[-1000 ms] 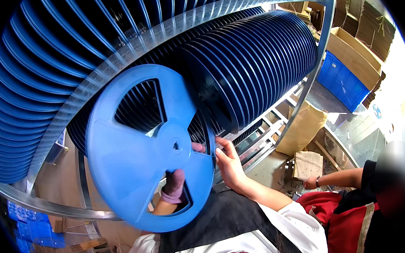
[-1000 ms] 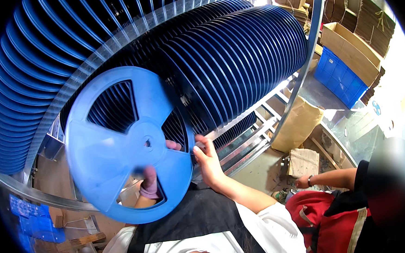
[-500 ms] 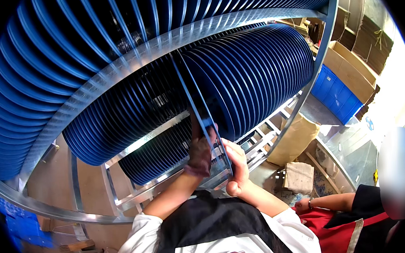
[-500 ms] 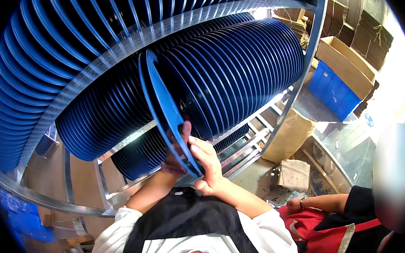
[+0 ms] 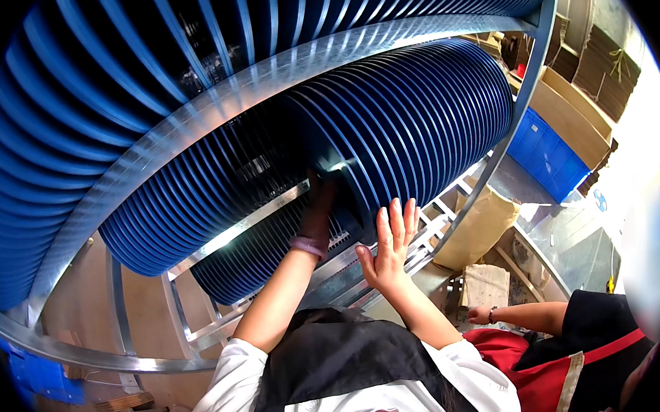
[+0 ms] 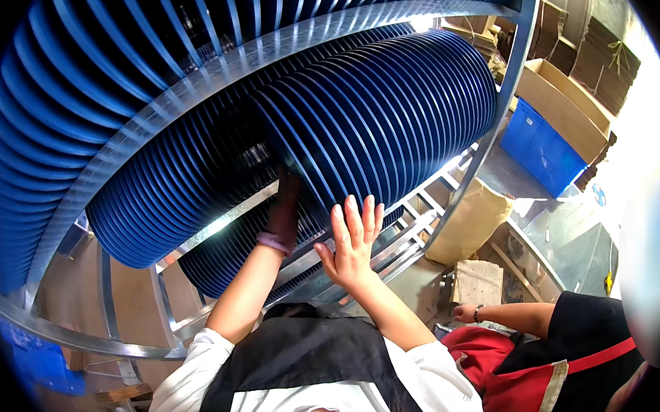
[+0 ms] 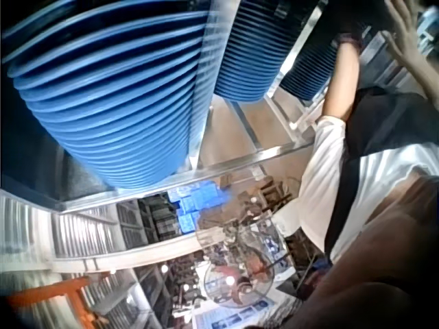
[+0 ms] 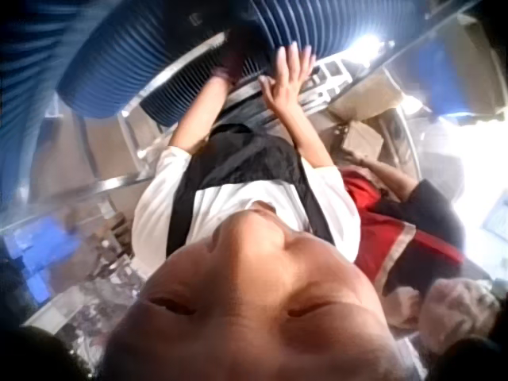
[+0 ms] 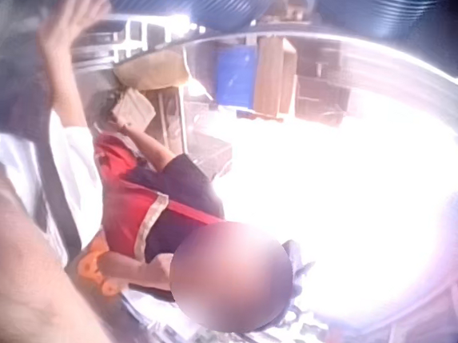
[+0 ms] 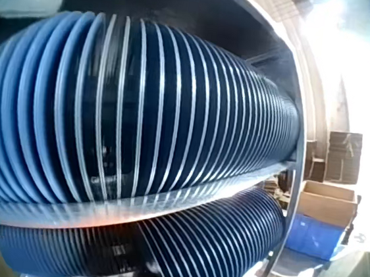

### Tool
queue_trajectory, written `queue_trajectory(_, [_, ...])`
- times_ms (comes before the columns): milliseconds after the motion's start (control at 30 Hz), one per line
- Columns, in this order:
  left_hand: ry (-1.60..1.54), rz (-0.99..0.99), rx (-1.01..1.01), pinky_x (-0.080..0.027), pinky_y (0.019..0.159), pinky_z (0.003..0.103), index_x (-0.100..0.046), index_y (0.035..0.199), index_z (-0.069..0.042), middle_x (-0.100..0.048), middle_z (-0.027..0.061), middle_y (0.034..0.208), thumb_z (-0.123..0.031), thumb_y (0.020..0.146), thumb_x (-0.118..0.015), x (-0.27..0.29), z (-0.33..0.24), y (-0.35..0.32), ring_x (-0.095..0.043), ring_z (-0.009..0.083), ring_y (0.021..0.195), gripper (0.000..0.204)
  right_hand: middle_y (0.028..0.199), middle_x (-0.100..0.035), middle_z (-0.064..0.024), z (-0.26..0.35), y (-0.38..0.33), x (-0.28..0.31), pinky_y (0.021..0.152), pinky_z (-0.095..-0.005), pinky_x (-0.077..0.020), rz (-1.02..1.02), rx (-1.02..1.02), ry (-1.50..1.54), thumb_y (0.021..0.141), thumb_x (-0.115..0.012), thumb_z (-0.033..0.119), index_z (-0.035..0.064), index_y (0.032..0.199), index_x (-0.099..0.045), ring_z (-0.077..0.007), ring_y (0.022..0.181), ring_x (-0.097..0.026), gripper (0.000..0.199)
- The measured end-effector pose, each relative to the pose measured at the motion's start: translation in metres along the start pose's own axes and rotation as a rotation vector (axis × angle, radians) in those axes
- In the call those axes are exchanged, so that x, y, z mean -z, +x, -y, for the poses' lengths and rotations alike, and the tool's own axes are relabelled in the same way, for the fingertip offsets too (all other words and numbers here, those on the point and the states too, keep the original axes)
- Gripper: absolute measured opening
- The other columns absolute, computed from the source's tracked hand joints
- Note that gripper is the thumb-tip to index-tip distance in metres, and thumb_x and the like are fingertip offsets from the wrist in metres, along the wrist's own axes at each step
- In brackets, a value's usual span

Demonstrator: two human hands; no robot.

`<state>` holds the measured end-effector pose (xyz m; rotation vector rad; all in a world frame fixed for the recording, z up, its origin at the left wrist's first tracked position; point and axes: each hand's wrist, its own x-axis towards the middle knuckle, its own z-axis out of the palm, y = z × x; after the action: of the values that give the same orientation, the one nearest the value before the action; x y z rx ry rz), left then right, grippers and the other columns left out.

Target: The person repeatedly picks up blue plastic spools from a metal rack and stacks them on a wooden stool. Another person in a red apron is visible nearby, handling similar spools.

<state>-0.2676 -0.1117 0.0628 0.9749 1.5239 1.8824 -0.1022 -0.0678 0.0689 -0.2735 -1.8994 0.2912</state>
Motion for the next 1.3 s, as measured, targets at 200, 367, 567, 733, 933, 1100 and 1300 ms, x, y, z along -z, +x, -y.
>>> queue_trajectory(200, [-0.130,-0.074,0.148,-0.025,0.108,0.034,-0.006,0.149,-0.018,-0.026,0.0066,0.148,-0.035,0.097,-0.042,-0.016,-0.027,0.002,-0.032,0.0193,0.132,0.065,0.145,-0.030,-0.0191,-0.024,-0.010,-0.027,0.107,-0.0622,-0.0064,-0.094,0.056,-0.058,0.087,-0.057,0.037,0.0080,0.140,-0.032,-0.0465,0.136,-0.019,0.065])
queue_trajectory(367, [-0.306,-0.046,0.151,-0.021,0.109,0.031,0.002,0.148,-0.010,-0.027,0.0123,0.147,-0.029,0.095,-0.044,-0.002,-0.002,0.012,-0.028,0.0219,0.133,0.073,0.146,-0.031,-0.0166,-0.029,-0.008,-0.036,0.108,-0.0618,-0.0068,-0.188,0.076,-0.083,0.087,-0.057,0.036,0.0098,0.139,-0.036,-0.0454,0.136,-0.021,0.061])
queue_trajectory(567, [-0.181,0.043,0.161,-0.034,0.102,0.035,-0.026,0.141,-0.009,-0.041,0.0100,0.134,-0.034,0.100,-0.036,0.021,0.028,0.009,-0.042,0.0193,0.122,0.048,0.143,-0.037,-0.0148,-0.032,-0.007,-0.041,0.110,-0.0587,-0.0085,-0.263,0.083,-0.050,0.087,-0.057,0.034,0.0118,0.135,-0.043,-0.0406,0.136,-0.025,0.055])
queue_trajectory(733, [-0.363,0.132,0.216,-0.032,0.103,0.034,-0.034,0.137,-0.010,-0.044,0.0078,0.133,-0.033,0.100,-0.036,0.020,0.043,0.021,-0.042,0.0187,0.122,0.044,0.141,-0.040,-0.0137,-0.037,-0.008,-0.039,0.110,-0.0579,-0.0074,-0.293,0.090,-0.013,0.084,-0.062,0.031,0.0122,0.132,-0.047,-0.0379,0.137,-0.025,0.054])
queue_trajectory(933, [-0.458,0.066,0.319,-0.025,0.107,0.034,-0.023,0.144,-0.006,-0.032,0.0138,0.143,-0.035,0.099,-0.039,0.011,0.003,-0.007,-0.036,0.0220,0.129,0.056,0.144,-0.037,-0.0112,-0.038,-0.015,-0.031,0.111,-0.0574,-0.0054,-0.238,0.106,0.050,0.080,-0.067,0.031,0.0190,0.135,-0.046,-0.0367,0.138,-0.024,0.060])
queue_trajectory(1100, [0.470,-0.115,-0.111,-0.015,0.112,0.036,-0.019,0.145,0.001,-0.018,0.0160,0.151,-0.041,0.097,-0.039,-0.013,-0.058,-0.085,-0.020,0.0252,0.139,0.067,0.147,-0.033,-0.0114,-0.028,-0.032,-0.021,0.109,-0.0610,-0.0024,-0.224,0.049,0.032,0.080,-0.067,0.035,0.0233,0.136,-0.043,-0.0377,0.139,-0.018,0.063])
queue_trajectory(1300, [0.922,0.466,-0.592,-0.040,0.094,0.043,-0.054,0.122,0.004,-0.056,0.0204,0.121,-0.034,0.094,-0.044,0.013,-0.094,-0.167,-0.054,0.0380,0.108,0.048,0.147,-0.028,-0.0191,0.008,-0.100,0.003,0.109,-0.0589,-0.0083,-0.117,-0.170,0.075,0.080,-0.068,0.027,0.0119,0.138,-0.036,-0.0413,0.138,-0.017,0.068])
